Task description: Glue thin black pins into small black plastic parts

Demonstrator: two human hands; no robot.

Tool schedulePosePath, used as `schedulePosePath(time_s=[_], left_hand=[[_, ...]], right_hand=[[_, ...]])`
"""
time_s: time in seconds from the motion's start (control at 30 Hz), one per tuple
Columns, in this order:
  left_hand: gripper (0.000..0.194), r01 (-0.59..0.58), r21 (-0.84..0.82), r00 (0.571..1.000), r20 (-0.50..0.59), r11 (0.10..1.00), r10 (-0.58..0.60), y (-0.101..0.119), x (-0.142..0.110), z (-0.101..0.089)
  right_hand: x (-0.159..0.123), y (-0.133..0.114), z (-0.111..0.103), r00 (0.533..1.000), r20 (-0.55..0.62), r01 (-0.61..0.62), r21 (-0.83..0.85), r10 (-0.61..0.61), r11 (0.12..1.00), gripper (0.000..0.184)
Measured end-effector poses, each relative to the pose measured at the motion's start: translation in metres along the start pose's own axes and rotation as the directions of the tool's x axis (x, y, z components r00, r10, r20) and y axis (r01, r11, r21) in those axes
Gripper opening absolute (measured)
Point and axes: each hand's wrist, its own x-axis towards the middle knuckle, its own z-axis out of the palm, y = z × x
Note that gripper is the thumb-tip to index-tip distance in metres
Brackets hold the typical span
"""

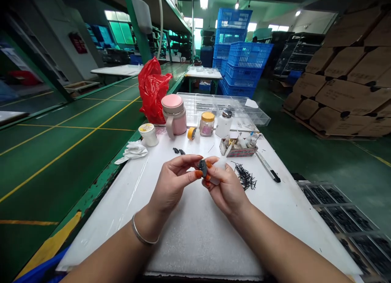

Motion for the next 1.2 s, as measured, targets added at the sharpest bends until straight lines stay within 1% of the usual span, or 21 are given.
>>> schedulePosePath(time_s=[0.1,0.2,0.33,0.43,0.53,0.57,0.63,0.77,0.93,1.07,1.2], left_hand=[[0.023,-0.025,0.108,0.996,-0.082,0.994,0.034,-0.001,-0.001,0.001],[0.022,-0.018,0.185,0.993,-0.110,0.983,0.039,0.000,-0.003,0.002],[0.026,-0.013,0.149,0.992,-0.121,0.989,0.031,0.002,-0.003,0.003],[0.029,-0.021,0.096,0.991,-0.132,0.995,0.034,0.003,-0.002,0.002],[0.022,0.014,0.074,0.992,-0.127,0.997,-0.005,0.002,-0.001,0.000],[0.019,0.029,0.067,0.993,-0.116,0.997,-0.021,0.002,-0.001,-0.001],[0.016,0.045,0.047,0.996,-0.084,0.998,-0.041,0.002,0.000,-0.003],[0.015,0.067,-0.005,0.997,-0.025,0.998,-0.067,0.003,0.001,-0.005],[0.022,0.084,-0.070,0.996,0.030,0.994,-0.082,0.007,0.001,-0.006],[0.027,0.091,-0.063,0.993,0.078,0.994,-0.086,0.010,0.000,-0.005],[0.030,0.094,-0.062,0.993,0.083,0.994,-0.089,0.009,0.000,-0.005]], right_hand=[[0.000,0.003,-0.003,0.984,-0.017,0.175,-0.124,-0.178,0.977,0.017],[-0.002,0.004,-0.009,0.955,0.018,0.290,-0.280,-0.297,0.915,0.016],[-0.007,0.007,-0.018,0.914,0.047,0.385,-0.416,-0.403,0.824,0.012],[-0.013,0.006,-0.018,0.867,0.100,0.457,-0.548,-0.488,0.700,0.006],[-0.019,0.002,-0.016,0.814,0.163,0.514,-0.648,-0.557,0.562,0.004],[-0.020,0.000,-0.016,0.803,0.176,0.524,-0.665,-0.570,0.533,0.005],[-0.022,-0.001,-0.015,0.794,0.187,0.527,-0.686,-0.578,0.502,0.006],[-0.021,-0.001,-0.016,0.796,0.195,0.525,-0.695,-0.573,0.492,0.010],[-0.019,0.002,-0.018,0.768,0.233,0.575,-0.660,-0.596,0.483,0.010],[-0.020,0.003,-0.018,0.757,0.245,0.595,-0.641,-0.606,0.485,0.009],[-0.021,0.002,-0.015,0.725,0.291,0.628,-0.650,-0.624,0.427,0.010]])
